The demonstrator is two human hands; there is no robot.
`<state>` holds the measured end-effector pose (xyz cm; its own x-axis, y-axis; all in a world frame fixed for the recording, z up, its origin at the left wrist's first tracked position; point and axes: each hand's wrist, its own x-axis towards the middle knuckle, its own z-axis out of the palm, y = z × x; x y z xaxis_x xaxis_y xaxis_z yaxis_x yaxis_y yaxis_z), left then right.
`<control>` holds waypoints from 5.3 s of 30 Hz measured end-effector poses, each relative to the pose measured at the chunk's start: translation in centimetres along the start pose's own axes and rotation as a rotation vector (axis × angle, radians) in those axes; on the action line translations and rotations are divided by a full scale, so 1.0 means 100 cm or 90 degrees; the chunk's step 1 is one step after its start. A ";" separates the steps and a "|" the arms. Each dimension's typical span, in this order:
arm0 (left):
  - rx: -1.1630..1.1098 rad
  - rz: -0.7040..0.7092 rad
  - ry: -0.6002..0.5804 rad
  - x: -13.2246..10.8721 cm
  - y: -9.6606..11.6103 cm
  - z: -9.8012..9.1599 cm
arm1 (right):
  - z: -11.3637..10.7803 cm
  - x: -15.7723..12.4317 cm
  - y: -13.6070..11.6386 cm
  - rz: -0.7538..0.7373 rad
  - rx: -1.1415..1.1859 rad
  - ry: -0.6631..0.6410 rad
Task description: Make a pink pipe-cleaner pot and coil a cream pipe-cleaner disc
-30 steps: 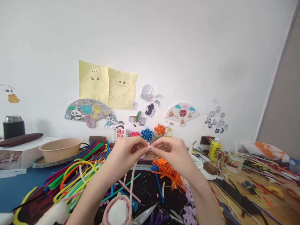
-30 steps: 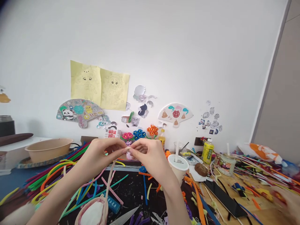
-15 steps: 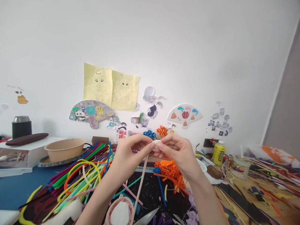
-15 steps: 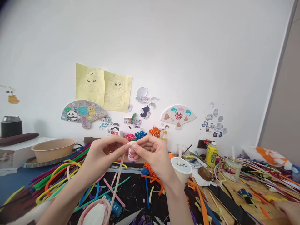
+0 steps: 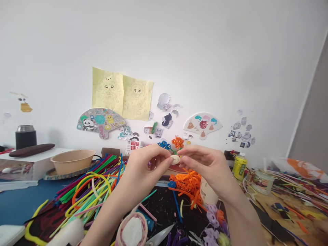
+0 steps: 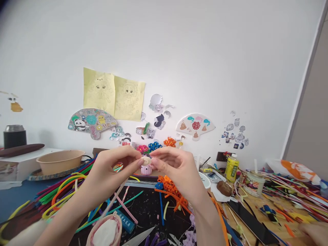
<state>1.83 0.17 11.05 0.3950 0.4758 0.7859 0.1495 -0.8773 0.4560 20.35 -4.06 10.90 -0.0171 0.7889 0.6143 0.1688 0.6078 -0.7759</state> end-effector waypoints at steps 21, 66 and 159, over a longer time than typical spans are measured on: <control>-0.021 -0.021 -0.041 0.002 -0.004 -0.011 | 0.010 0.002 0.003 0.038 0.033 -0.011; 0.010 -0.018 -0.059 0.002 -0.008 -0.011 | 0.014 0.010 0.021 0.042 0.057 -0.064; -0.070 0.014 0.162 0.002 -0.018 0.004 | 0.039 0.014 0.029 -0.104 0.099 0.109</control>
<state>1.98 1.80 10.18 0.1551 0.4699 0.8690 0.0385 -0.8819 0.4699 16.93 -0.84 9.00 0.1370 0.6608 0.7380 0.0237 0.7426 -0.6693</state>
